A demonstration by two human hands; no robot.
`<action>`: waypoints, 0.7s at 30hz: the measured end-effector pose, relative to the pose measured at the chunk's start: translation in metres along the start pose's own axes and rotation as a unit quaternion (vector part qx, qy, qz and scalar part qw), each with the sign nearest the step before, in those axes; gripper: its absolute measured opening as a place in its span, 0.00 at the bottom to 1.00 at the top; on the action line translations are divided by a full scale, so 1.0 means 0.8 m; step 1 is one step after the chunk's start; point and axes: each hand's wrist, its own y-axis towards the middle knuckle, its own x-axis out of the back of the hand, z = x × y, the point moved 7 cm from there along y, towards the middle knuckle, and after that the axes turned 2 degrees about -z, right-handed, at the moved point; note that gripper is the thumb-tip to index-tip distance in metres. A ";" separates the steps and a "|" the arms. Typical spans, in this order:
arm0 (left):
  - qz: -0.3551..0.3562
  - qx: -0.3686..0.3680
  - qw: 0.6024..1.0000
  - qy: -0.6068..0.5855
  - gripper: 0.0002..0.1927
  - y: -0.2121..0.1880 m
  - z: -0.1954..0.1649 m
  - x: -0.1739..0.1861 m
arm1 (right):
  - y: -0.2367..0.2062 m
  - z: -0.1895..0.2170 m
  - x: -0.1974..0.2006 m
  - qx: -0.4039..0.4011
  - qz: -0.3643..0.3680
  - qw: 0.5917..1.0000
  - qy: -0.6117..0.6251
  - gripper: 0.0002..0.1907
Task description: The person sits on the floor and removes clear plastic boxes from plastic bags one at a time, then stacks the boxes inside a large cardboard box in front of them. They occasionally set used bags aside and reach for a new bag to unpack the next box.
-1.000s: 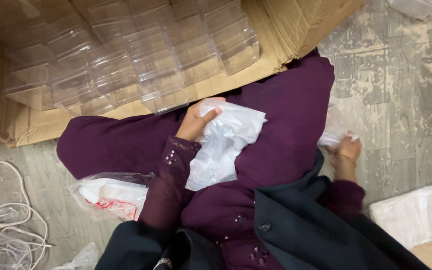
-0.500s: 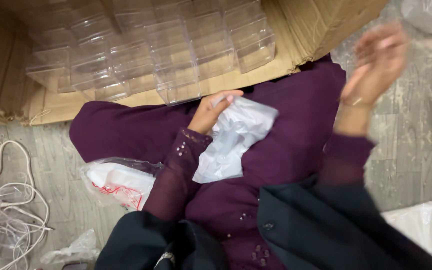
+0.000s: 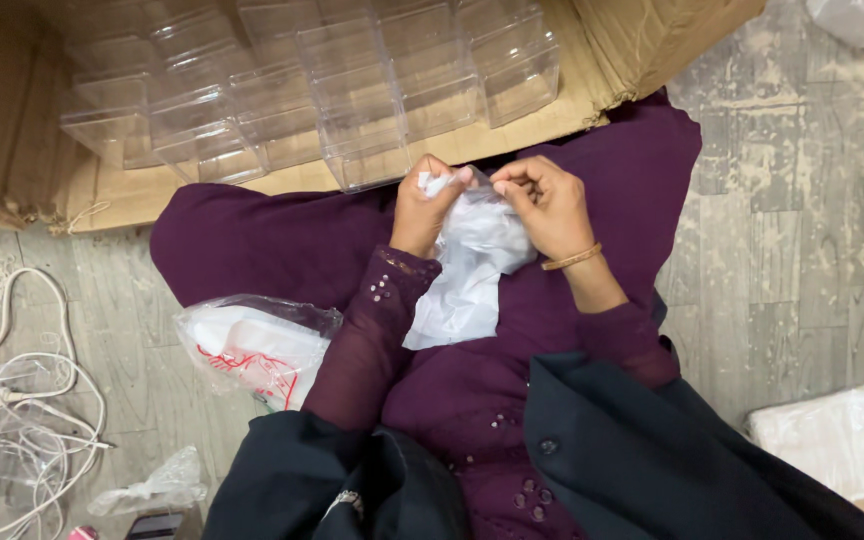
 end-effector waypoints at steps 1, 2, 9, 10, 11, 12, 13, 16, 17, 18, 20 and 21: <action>-0.005 0.000 1.000 0.006 0.11 -0.001 0.002 0.002 | -0.002 0.008 0.000 0.029 -0.015 0.999 -0.013 0.03; 0.001 0.015 1.000 0.022 0.08 -0.002 0.005 0.003 | -0.003 0.015 -0.001 0.058 -0.029 0.998 -0.026 0.03; 0.138 0.075 0.987 -0.030 0.18 -0.016 -0.018 0.007 | -0.001 -0.030 -0.037 -0.184 0.151 0.928 0.285 0.09; 0.143 0.080 0.985 -0.057 0.18 -0.019 -0.025 0.013 | -0.004 -0.030 -0.036 -0.175 0.178 0.917 0.312 0.11; 0.099 0.096 0.989 -0.059 0.17 -0.019 -0.030 0.028 | -0.007 -0.028 -0.037 -0.165 0.205 0.903 0.339 0.15; 0.054 0.110 0.991 -0.062 0.16 -0.018 -0.034 0.044 | -0.011 -0.025 -0.037 -0.153 0.233 0.888 0.365 0.18; 0.009 0.124 0.990 -0.064 0.15 -0.018 -0.039 0.062 | -0.009 -0.023 -0.033 -0.144 0.212 0.883 0.394 0.16; 0.075 0.040 0.992 0.089 0.15 -0.019 -0.071 0.079 | 0.011 -0.011 -0.037 -0.120 0.147 0.858 0.477 0.08; 0.032 -0.043 0.981 0.188 0.13 -0.020 -0.088 0.086 | 0.022 -0.004 -0.043 -0.110 0.125 0.848 0.504 0.06; -0.010 -0.126 0.951 0.283 0.10 -0.024 -0.107 0.091 | 0.032 0.003 -0.049 -0.100 0.102 0.836 0.530 0.05; -0.110 -0.233 0.883 0.394 0.06 -0.031 -0.139 0.099 | 0.066 0.039 -0.074 0.109 0.068 0.981 0.147 0.06; -0.168 -0.258 0.858 0.412 0.06 -0.032 -0.152 0.105 | 0.071 0.050 -0.088 0.156 0.052 0.985 0.058 0.10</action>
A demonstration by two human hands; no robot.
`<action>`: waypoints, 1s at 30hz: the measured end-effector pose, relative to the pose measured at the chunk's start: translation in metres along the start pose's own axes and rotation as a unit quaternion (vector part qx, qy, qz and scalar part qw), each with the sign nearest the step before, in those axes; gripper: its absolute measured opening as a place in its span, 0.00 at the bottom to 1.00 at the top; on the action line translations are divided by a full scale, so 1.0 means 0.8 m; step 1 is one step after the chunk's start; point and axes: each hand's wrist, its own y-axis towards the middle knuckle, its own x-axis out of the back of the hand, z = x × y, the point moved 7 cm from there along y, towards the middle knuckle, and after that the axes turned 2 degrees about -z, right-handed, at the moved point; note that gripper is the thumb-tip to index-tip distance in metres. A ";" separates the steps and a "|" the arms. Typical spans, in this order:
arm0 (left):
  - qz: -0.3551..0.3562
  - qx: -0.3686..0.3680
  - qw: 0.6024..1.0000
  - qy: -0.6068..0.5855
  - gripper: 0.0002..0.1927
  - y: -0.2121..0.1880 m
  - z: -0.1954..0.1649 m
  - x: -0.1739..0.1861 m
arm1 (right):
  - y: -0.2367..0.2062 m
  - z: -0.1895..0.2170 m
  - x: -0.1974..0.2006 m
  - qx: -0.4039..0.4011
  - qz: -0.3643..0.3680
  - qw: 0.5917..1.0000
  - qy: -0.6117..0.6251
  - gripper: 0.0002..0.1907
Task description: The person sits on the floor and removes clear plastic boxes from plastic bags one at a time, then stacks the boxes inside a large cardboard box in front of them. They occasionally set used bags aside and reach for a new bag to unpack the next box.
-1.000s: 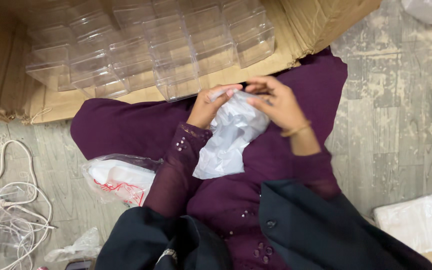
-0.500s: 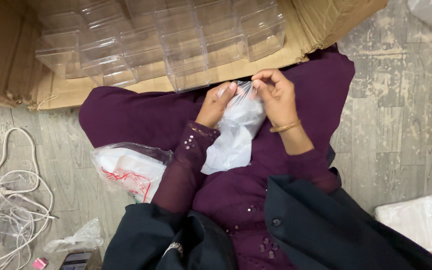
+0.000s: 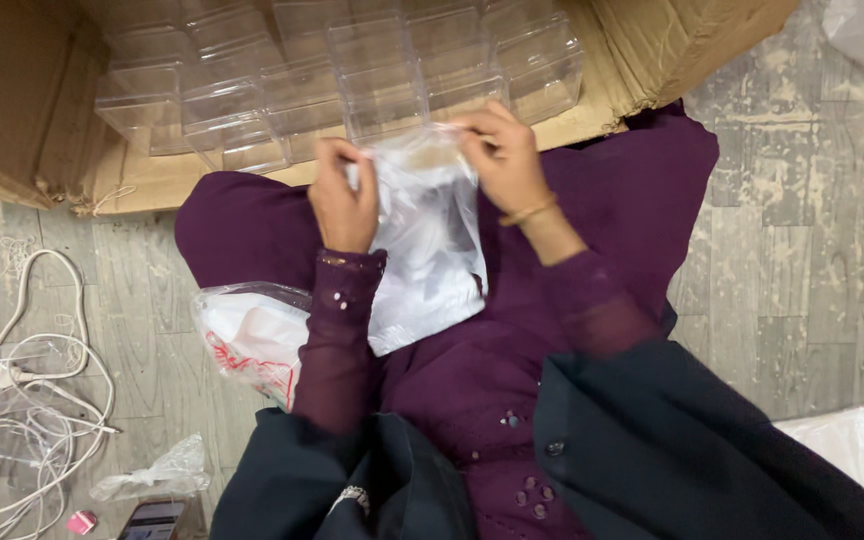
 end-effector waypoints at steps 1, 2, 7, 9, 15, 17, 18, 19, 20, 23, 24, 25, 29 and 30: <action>-0.060 -0.007 0.998 0.036 0.06 0.006 -0.003 0.012 | 0.009 0.006 -0.016 0.042 0.001 0.995 -0.093 0.14; -0.063 0.016 0.996 0.056 0.09 0.013 0.000 0.013 | 0.014 0.011 -0.029 0.083 0.001 0.979 -0.186 0.19; 0.014 0.062 0.994 0.092 0.14 0.018 0.021 -0.003 | -0.008 0.012 -0.033 0.146 -0.027 0.960 -0.236 0.25; 0.090 0.113 0.987 -0.077 0.12 -0.002 0.041 -0.024 | -0.024 -0.010 -0.004 0.080 -0.054 0.977 -0.190 0.20; 0.127 0.122 0.981 -0.077 0.06 -0.034 0.093 -0.091 | -0.047 -0.106 0.037 -0.079 -0.051 0.975 -0.204 0.09; 0.110 0.095 0.989 0.032 0.05 -0.040 0.104 -0.095 | -0.044 -0.118 0.029 -0.058 -0.024 0.962 -0.267 0.10; 0.116 0.119 0.985 0.041 0.05 -0.042 0.113 -0.099 | -0.043 -0.126 0.033 -0.095 -0.030 0.963 -0.252 0.08; 0.121 0.144 0.981 0.050 0.05 -0.043 0.120 -0.102 | -0.043 -0.130 0.037 -0.133 -0.036 0.962 -0.236 0.07; 0.138 0.158 0.978 0.009 0.05 -0.046 0.123 -0.107 | -0.045 -0.130 0.041 -0.173 -0.041 0.959 -0.219 0.07; 0.195 0.170 0.957 -0.135 0.08 -0.044 0.113 -0.132 | -0.067 -0.107 0.016 -0.343 0.060 0.847 0.402 0.21; 0.220 0.159 0.943 -0.195 0.09 -0.046 0.100 -0.146 | -0.071 -0.082 0.013 -0.292 0.133 0.875 0.362 0.22; 0.243 0.146 0.924 -0.255 0.09 -0.046 0.084 -0.161 | -0.077 -0.059 0.008 -0.235 0.204 0.896 0.318 0.24; 0.342 0.183 0.880 -0.273 0.10 -0.052 0.038 -0.208 | -0.133 -0.056 0.019 -0.353 0.223 0.883 0.215 0.22; 0.353 0.217 0.864 -0.286 0.10 -0.054 0.031 -0.210 | -0.143 -0.058 0.048 -0.354 0.201 0.893 0.189 0.23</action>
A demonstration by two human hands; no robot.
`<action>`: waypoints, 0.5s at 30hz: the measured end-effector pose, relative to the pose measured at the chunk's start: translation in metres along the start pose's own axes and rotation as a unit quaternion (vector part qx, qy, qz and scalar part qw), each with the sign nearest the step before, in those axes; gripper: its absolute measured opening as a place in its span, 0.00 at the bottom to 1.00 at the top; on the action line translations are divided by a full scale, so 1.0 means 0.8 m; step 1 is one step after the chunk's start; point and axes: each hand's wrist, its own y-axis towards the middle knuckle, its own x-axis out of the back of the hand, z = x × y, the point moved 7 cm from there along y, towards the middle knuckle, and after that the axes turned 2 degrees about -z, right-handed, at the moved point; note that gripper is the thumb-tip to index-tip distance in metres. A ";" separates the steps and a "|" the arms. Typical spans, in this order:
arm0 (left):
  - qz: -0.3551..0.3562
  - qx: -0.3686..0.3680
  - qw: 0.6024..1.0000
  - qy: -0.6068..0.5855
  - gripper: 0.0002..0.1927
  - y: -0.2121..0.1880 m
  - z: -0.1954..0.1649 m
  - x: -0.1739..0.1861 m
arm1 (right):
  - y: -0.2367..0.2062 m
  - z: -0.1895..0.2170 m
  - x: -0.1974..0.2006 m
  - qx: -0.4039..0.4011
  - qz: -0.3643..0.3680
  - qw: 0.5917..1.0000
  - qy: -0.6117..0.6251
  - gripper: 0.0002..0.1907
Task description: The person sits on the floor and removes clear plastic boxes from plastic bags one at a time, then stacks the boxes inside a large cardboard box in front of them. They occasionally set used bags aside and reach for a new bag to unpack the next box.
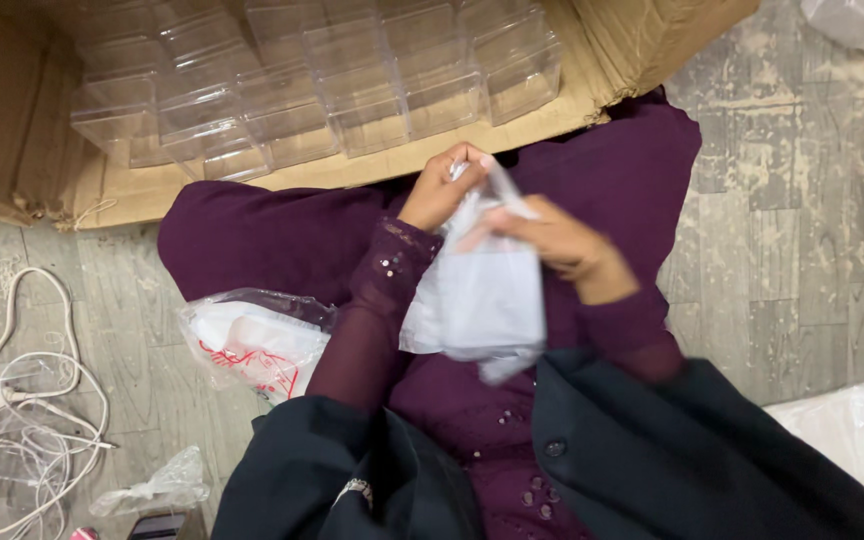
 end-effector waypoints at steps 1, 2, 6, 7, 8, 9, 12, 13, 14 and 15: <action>0.008 0.033 0.999 -0.026 0.11 -0.003 -0.003 -0.006 | -0.027 0.000 0.031 0.019 -0.039 0.999 -0.012 0.21; 0.003 0.023 0.999 -0.046 0.13 -0.007 -0.012 -0.007 | -0.064 0.005 0.072 0.065 -0.093 0.993 -0.009 0.20; -0.015 0.031 0.993 -0.117 0.24 -0.018 -0.034 0.004 | -0.235 0.014 0.255 0.231 -0.392 0.889 -0.050 0.15; -0.023 0.044 0.990 -0.130 0.28 -0.018 -0.034 0.008 | -0.270 0.007 0.290 0.239 -0.447 0.861 -0.041 0.14; -0.018 0.037 0.990 -0.132 0.29 -0.017 -0.037 0.009 | -0.294 -0.010 0.323 0.233 -0.498 0.834 0.043 0.18; -0.014 0.033 0.990 -0.136 0.30 -0.017 -0.037 0.008 | -0.296 -0.030 0.343 0.129 -0.525 0.841 -0.029 0.20; 0.011 0.031 0.988 -0.151 0.29 -0.013 -0.034 0.000 | -0.273 -0.084 0.379 -0.140 -0.549 0.806 -0.171 0.23; 0.019 0.033 0.987 -0.157 0.27 -0.014 -0.032 -0.003 | -0.253 -0.098 0.387 -0.200 -0.546 0.795 -0.172 0.24; 0.015 0.021 0.990 -0.135 0.25 -0.013 -0.032 -0.004 | -0.234 -0.104 0.397 -0.259 -0.541 0.781 -0.172 0.25; 0.010 0.011 0.993 -0.113 0.22 -0.013 -0.033 -0.004 | -0.207 -0.089 0.411 -0.130 -0.577 0.805 -0.047 0.23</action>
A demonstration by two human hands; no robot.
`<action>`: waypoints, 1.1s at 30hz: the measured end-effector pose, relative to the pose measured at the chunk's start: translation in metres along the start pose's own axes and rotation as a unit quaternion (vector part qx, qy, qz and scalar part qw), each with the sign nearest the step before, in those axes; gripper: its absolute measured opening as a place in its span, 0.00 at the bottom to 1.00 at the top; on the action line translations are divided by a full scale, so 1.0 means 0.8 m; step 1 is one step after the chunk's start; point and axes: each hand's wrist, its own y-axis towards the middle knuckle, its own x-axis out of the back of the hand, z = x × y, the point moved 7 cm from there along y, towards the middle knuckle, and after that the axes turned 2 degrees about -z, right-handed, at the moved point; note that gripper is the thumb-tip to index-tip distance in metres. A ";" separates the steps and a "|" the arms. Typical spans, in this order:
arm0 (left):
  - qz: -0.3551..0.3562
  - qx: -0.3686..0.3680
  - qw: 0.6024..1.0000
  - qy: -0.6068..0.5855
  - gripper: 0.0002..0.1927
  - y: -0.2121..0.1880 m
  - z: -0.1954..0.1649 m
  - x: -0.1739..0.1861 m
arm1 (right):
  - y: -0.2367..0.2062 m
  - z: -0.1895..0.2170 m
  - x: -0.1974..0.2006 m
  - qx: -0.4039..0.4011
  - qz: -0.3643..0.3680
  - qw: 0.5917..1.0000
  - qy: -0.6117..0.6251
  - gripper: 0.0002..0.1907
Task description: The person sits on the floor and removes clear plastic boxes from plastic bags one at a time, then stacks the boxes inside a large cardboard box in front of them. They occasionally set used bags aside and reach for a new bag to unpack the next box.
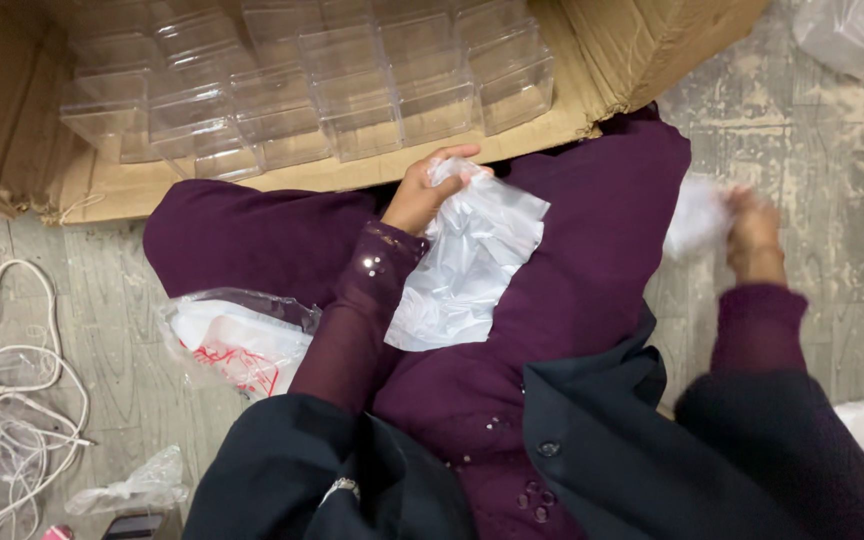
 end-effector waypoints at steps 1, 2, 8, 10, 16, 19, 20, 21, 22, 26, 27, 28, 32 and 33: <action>-0.002 -0.009 1.000 0.024 0.20 -0.001 -0.001 0.000 | 0.012 0.024 -0.014 0.030 -0.004 0.983 0.182 0.25; -0.001 -0.013 1.000 0.019 0.18 -0.002 -0.003 -0.001 | 0.016 0.061 -0.033 0.098 0.085 0.945 0.299 0.27; -0.020 0.002 1.000 -0.002 0.15 -0.004 -0.009 0.001 | -0.030 0.196 -0.055 0.293 0.135 0.853 0.410 0.25; -0.027 0.005 1.000 -0.010 0.15 -0.002 -0.009 -0.001 | -0.097 0.208 -0.083 0.353 0.083 0.855 0.370 0.12; -0.022 -0.019 0.999 0.021 0.13 0.003 -0.010 -0.002 | -0.282 0.207 -0.261 0.346 0.366 0.843 0.187 0.20; -0.042 -0.040 0.998 -0.019 0.10 0.004 -0.004 0.007 | -0.302 0.204 -0.294 0.357 0.349 0.860 0.110 0.08; -0.052 -0.047 0.997 -0.032 0.08 0.005 0.000 0.011 | -0.301 0.204 -0.297 0.355 0.339 0.865 0.100 0.07; -0.061 -0.053 0.996 -0.045 0.07 0.006 0.004 0.013 | -0.301 0.201 -0.297 0.352 0.329 0.872 0.090 0.06; -0.069 -0.059 0.994 -0.059 0.06 0.007 0.009 0.015 | -0.300 0.199 -0.296 0.349 0.318 0.878 0.079 0.05; -0.111 -0.081 0.990 -0.029 0.10 0.011 0.022 0.017 | -0.308 0.193 -0.287 0.399 0.280 0.872 0.047 0.06; -0.103 -0.084 0.991 -0.025 0.08 0.010 0.022 0.015 | -0.310 0.193 -0.286 0.425 0.257 0.868 0.025 0.06; -0.095 -0.087 0.991 -0.021 0.08 0.010 0.021 0.013 | -0.312 0.194 -0.286 0.450 0.235 0.862 0.003 0.07; -0.029 -0.027 0.998 -0.042 0.12 0.009 0.021 0.004 | -0.296 0.182 -0.305 0.300 0.341 0.869 0.195 0.08; -0.014 -0.040 0.999 -0.024 0.15 0.009 0.016 0.003 | -0.292 0.173 -0.312 0.221 0.394 0.862 0.231 0.08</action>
